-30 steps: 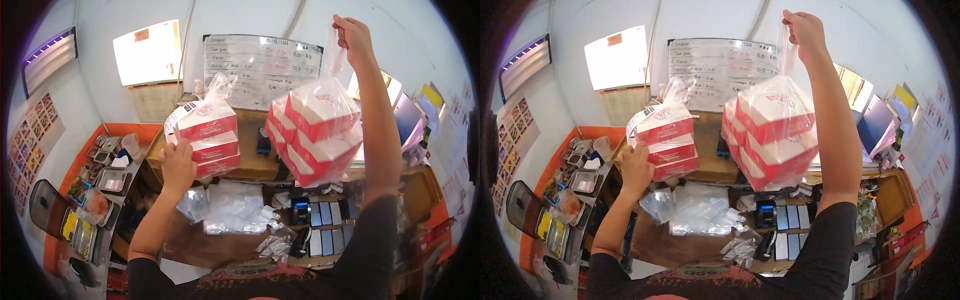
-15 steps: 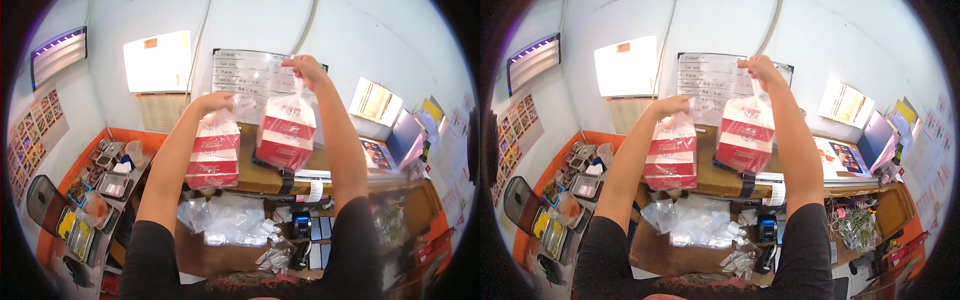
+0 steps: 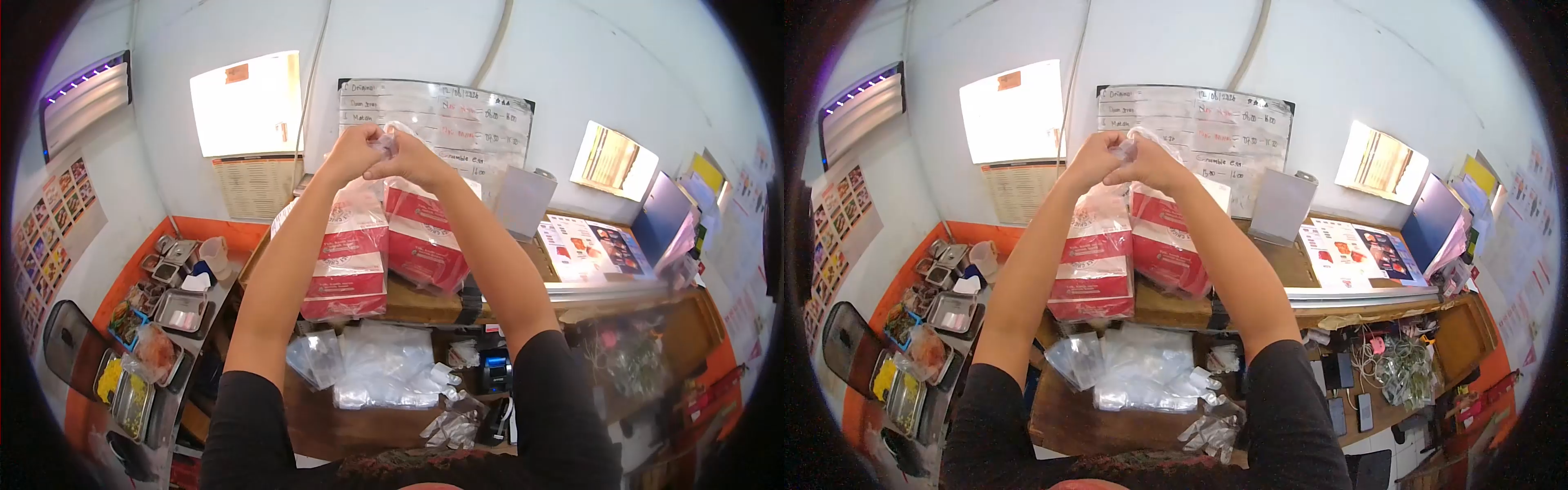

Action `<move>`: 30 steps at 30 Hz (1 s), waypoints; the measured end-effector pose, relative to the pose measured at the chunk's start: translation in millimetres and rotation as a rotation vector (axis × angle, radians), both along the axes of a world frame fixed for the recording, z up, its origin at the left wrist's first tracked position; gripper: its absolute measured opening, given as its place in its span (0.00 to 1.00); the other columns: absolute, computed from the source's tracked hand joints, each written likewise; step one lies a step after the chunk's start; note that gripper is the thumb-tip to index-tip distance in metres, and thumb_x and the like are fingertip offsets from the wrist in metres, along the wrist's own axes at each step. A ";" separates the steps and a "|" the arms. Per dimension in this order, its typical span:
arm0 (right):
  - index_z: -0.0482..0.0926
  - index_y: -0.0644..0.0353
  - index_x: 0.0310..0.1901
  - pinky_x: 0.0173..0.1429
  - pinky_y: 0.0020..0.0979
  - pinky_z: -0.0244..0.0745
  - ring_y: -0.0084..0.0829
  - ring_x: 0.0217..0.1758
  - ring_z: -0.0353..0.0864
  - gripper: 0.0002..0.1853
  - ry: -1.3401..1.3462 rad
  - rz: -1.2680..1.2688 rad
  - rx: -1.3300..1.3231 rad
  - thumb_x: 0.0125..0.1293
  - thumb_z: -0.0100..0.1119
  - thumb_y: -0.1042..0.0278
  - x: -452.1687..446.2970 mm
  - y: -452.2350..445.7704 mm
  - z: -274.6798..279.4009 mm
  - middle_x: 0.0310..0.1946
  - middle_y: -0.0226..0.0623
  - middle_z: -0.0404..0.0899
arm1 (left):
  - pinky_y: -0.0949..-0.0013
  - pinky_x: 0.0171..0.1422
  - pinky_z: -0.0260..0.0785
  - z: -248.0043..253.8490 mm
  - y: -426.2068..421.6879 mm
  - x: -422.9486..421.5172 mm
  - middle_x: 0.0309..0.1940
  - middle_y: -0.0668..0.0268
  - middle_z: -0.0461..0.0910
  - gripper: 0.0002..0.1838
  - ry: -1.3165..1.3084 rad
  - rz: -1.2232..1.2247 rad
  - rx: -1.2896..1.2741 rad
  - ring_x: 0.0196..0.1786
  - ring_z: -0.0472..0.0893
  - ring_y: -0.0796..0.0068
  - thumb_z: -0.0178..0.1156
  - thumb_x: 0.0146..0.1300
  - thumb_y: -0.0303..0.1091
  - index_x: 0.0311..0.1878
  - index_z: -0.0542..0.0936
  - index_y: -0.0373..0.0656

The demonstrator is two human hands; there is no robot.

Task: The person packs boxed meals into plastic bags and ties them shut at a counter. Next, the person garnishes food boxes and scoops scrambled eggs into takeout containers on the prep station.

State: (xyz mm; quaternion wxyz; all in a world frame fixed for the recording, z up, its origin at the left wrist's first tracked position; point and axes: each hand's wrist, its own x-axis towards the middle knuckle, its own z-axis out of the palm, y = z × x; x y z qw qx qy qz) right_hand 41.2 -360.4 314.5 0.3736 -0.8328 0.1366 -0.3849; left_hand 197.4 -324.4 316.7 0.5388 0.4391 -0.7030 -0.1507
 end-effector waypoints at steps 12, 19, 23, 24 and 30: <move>0.82 0.68 0.44 0.46 0.26 0.71 0.23 0.37 0.80 0.15 -0.168 -0.185 0.173 0.54 0.67 0.75 -3.7 7.4 4.4 0.37 0.37 0.83 | 0.62 0.36 0.68 46.9 33.4 22.5 0.23 0.56 0.77 0.13 -0.555 0.211 -0.015 0.27 0.76 0.67 0.69 0.45 0.27 0.34 0.79 0.33; 0.79 0.67 0.40 0.43 0.28 0.69 0.26 0.35 0.77 0.13 -0.413 -0.067 0.274 0.50 0.61 0.77 12.5 -11.0 5.5 0.32 0.35 0.80 | 0.62 0.44 0.71 43.7 26.2 12.1 0.40 0.52 0.81 0.22 -0.622 0.302 -0.098 0.40 0.79 0.62 0.70 0.50 0.30 0.48 0.77 0.36; 0.78 0.68 0.39 0.42 0.30 0.68 0.28 0.33 0.75 0.14 -0.202 0.202 0.579 0.48 0.60 0.77 -7.4 -0.6 35.0 0.32 0.34 0.78 | 0.63 0.63 0.68 33.5 20.1 6.3 0.62 0.57 0.71 0.37 -0.307 -0.085 -0.113 0.63 0.72 0.62 0.69 0.51 0.27 0.67 0.66 0.44; 0.78 0.68 0.39 0.43 0.29 0.68 0.28 0.33 0.74 0.15 0.014 0.159 0.419 0.46 0.60 0.77 -8.8 1.5 39.6 0.32 0.35 0.77 | 0.63 0.69 0.66 32.3 18.3 4.6 0.66 0.60 0.67 0.41 -0.236 -0.224 -0.090 0.68 0.68 0.63 0.68 0.52 0.25 0.71 0.62 0.46; 0.80 0.68 0.38 0.37 0.28 0.67 0.26 0.32 0.75 0.16 0.354 -0.087 0.116 0.44 0.64 0.78 -13.7 11.5 57.3 0.29 0.34 0.78 | 0.65 0.67 0.67 24.6 5.6 2.8 0.58 0.58 0.74 0.36 -0.150 -0.427 0.099 0.64 0.72 0.70 0.64 0.57 0.25 0.70 0.64 0.42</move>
